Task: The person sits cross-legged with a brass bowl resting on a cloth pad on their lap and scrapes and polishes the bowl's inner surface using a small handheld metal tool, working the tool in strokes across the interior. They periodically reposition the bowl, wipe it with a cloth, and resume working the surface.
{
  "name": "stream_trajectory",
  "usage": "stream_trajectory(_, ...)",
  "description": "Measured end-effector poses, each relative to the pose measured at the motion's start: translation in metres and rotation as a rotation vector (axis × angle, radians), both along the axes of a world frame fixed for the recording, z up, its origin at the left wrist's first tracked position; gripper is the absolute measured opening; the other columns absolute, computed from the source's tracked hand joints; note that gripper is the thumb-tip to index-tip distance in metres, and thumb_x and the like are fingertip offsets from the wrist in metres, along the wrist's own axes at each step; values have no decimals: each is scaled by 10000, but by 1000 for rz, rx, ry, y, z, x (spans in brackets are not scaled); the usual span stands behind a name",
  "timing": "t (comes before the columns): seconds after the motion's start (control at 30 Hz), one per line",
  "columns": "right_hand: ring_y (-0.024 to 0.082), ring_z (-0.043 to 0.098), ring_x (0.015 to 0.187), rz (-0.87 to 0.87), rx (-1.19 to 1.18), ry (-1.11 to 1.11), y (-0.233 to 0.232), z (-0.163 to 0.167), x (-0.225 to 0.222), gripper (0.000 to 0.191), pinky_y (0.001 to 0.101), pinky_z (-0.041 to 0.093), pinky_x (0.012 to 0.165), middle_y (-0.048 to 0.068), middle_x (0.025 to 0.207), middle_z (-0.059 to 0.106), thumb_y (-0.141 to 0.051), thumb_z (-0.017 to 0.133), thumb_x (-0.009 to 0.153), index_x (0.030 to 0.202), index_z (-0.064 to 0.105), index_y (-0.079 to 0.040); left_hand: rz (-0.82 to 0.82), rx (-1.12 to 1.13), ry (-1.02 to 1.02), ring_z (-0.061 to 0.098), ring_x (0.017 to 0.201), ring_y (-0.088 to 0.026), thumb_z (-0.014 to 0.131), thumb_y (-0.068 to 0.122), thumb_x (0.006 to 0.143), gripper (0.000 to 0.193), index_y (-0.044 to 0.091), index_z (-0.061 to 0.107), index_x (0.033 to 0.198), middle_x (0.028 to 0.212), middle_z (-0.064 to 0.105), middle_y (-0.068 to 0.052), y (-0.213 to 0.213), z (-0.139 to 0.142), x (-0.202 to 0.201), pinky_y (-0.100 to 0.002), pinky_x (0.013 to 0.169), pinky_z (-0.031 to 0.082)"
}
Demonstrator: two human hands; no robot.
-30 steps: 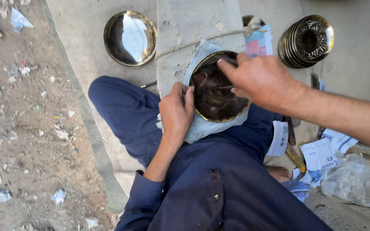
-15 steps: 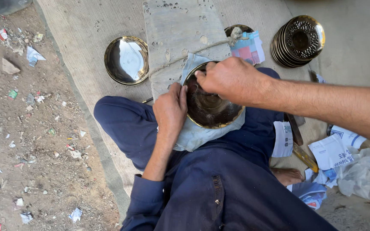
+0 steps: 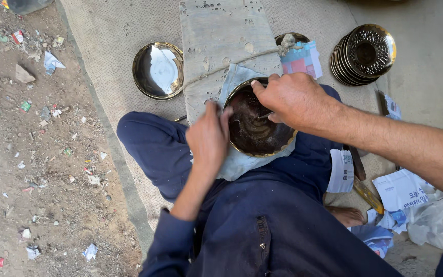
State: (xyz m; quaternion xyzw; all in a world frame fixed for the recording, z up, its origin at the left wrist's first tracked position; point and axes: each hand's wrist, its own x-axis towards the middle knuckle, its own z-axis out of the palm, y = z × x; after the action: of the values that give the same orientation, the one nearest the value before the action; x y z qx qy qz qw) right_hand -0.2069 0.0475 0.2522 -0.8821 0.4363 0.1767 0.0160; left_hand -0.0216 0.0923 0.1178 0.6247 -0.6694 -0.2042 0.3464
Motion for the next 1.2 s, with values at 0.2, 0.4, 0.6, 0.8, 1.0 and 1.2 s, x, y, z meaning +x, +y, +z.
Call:
stream_trajectory(0.2, 348, 741, 820, -60, -22, -52, 3, -1, -2, 822, 454, 606, 643, 169, 846, 714, -305, 895, 673, 1380, 579, -29, -318, -125, -43, 654, 699, -436, 654, 359, 987, 305, 80, 627, 867, 722, 673, -179, -75, -2, -9, -545, 589, 477)
stream_trajectory(0.4, 359, 742, 822, -195, 5, -68, 8, -2, -4, 810, 470, 601, 655, 180, 840, 723, -318, 908, 660, 1349, 601, -23, 4, -9, -16, 634, 635, -441, 639, 337, 1010, 342, 67, 613, 803, 667, 638, -196, -1, -6, -4, -537, 547, 466)
stream_trajectory(0.6, 360, 745, 808, -134, -4, -102, 7, -6, -1, 816, 469, 602, 641, 179, 836, 726, -318, 914, 644, 1328, 604, 4, 138, 90, -66, 636, 610, -427, 629, 307, 1019, 322, 77, 612, 795, 669, 647, -185, 35, 2, -5, -528, 529, 469)
stream_trajectory(0.8, 352, 749, 812, -136, -24, -66, 13, -8, 4, 810, 463, 604, 636, 178, 830, 728, -322, 913, 653, 1316, 605, 27, -176, -244, -82, 643, 773, -404, 648, 275, 975, 237, 50, 606, 913, 839, 657, -172, -49, 2, -6, -514, 626, 486)
stream_trajectory(1.0, 356, 750, 831, -233, 11, -66, 16, -5, 5, 710, 465, 609, 643, 180, 854, 728, -321, 916, 668, 1223, 632, 18, -207, -162, -41, 632, 743, -424, 668, 307, 986, 303, 52, 595, 840, 768, 643, -181, -47, -3, -7, -528, 622, 467)
stream_trajectory(1.2, 362, 750, 826, -236, 25, -90, 13, 0, 5, 729, 466, 608, 652, 180, 825, 730, -309, 925, 650, 1238, 628, 4, 132, 72, 37, 617, 640, -421, 633, 303, 1013, 348, 57, 593, 770, 687, 620, -190, 40, 3, -6, -511, 556, 463)
